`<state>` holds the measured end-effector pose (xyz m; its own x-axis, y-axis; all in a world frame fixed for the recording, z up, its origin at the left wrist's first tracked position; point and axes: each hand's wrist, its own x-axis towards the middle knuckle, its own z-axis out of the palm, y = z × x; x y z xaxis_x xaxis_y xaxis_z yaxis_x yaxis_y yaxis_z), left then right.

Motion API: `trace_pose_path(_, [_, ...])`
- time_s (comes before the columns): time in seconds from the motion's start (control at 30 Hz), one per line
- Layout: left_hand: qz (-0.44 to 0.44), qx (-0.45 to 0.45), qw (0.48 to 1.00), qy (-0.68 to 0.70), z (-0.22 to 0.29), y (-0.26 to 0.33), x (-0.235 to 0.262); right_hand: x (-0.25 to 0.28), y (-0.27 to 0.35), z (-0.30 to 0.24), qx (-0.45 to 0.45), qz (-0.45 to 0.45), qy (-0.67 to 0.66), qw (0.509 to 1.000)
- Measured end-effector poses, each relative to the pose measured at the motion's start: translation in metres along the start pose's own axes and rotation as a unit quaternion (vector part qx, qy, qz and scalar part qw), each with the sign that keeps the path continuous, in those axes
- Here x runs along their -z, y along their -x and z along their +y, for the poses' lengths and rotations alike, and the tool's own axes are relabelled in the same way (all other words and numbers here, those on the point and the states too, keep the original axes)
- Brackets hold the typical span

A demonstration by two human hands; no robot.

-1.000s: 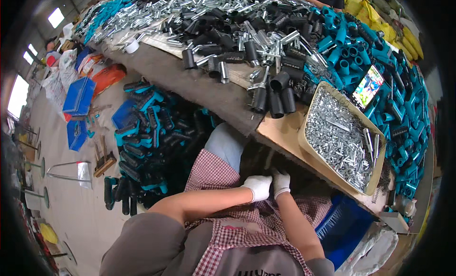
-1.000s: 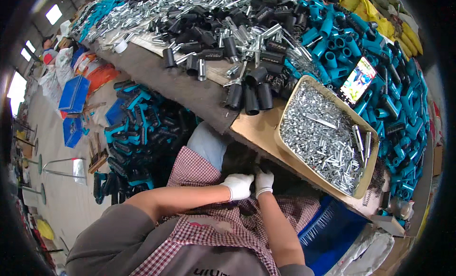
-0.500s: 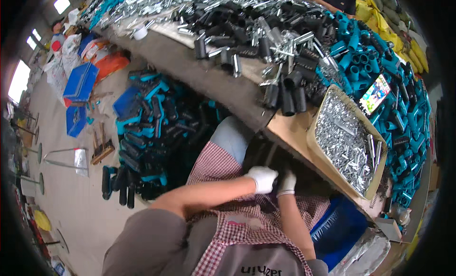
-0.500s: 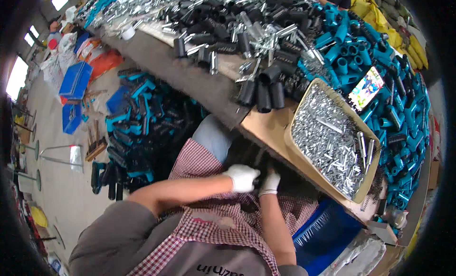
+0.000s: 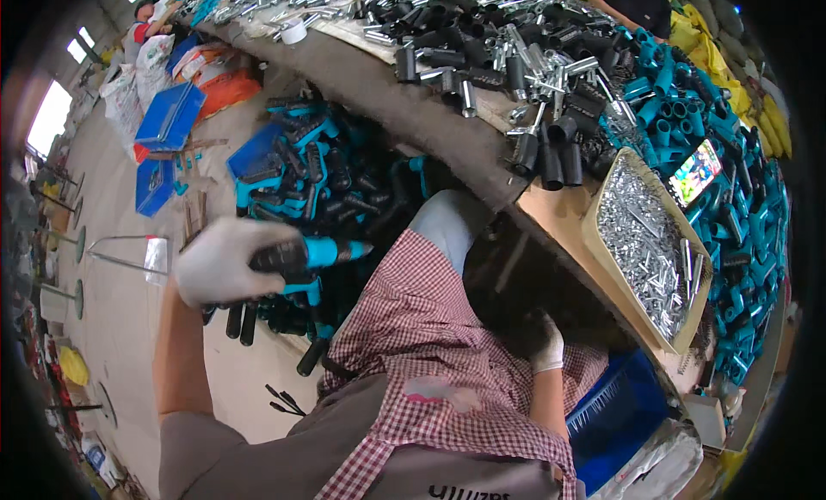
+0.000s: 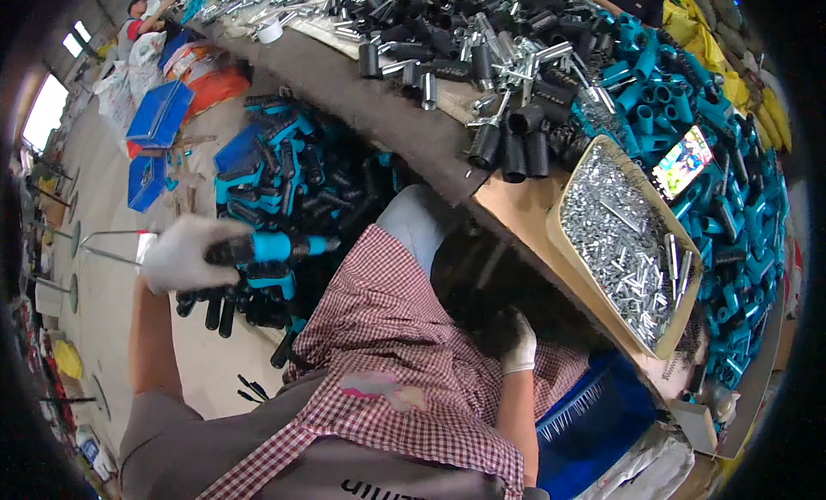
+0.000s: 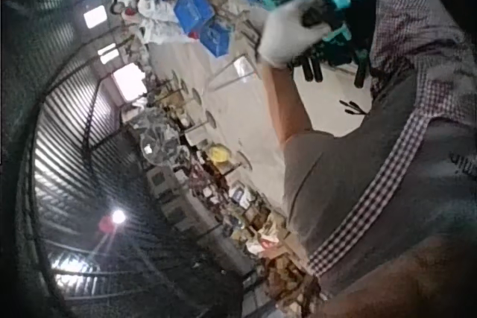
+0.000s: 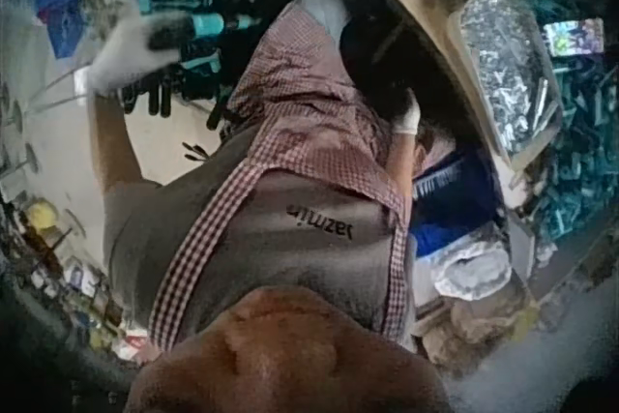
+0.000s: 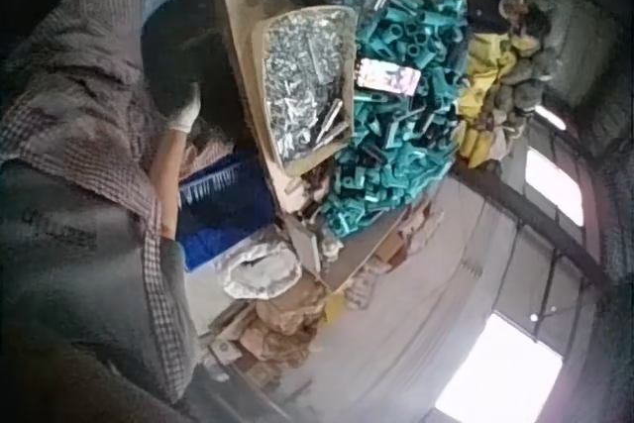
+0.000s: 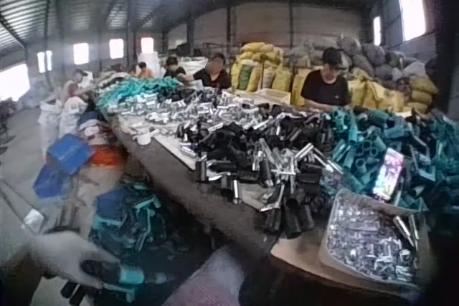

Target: The person assembles tool components by inserting springs and metal pins into metal tubes, attaching plastic handles, and pressing the parts together by hand.

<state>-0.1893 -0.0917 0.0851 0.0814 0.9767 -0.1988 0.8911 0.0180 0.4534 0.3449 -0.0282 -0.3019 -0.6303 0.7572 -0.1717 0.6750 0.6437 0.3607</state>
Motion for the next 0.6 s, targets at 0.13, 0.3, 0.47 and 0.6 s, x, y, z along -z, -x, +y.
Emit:
trace_pose_path(0.13, [-0.134, 0.003, 0.991, -0.027, -0.045, 0.009, -0.079, -0.019, -0.004, -0.006, 0.006, 0.064, 0.162, 0.985])
trace_pose_path(0.3, [-0.373, 0.006, 0.906, -0.199, -0.111, 0.042, -0.191, -0.022, -0.005, -0.011, -0.06, 0.012, -0.083, 0.995])
trace_pose_path(0.47, [-0.384, 0.05, 0.909, -0.156, -0.133, 0.051, -0.271, -0.011, -0.006, -0.016, -0.112, 0.021, -0.248, 0.962])
trace_pose_path(0.6, [-0.422, 0.019, 0.894, -0.151, -0.118, 0.018, -0.272, -0.007, 0.0, -0.024, -0.242, 0.165, -0.826, 0.481])
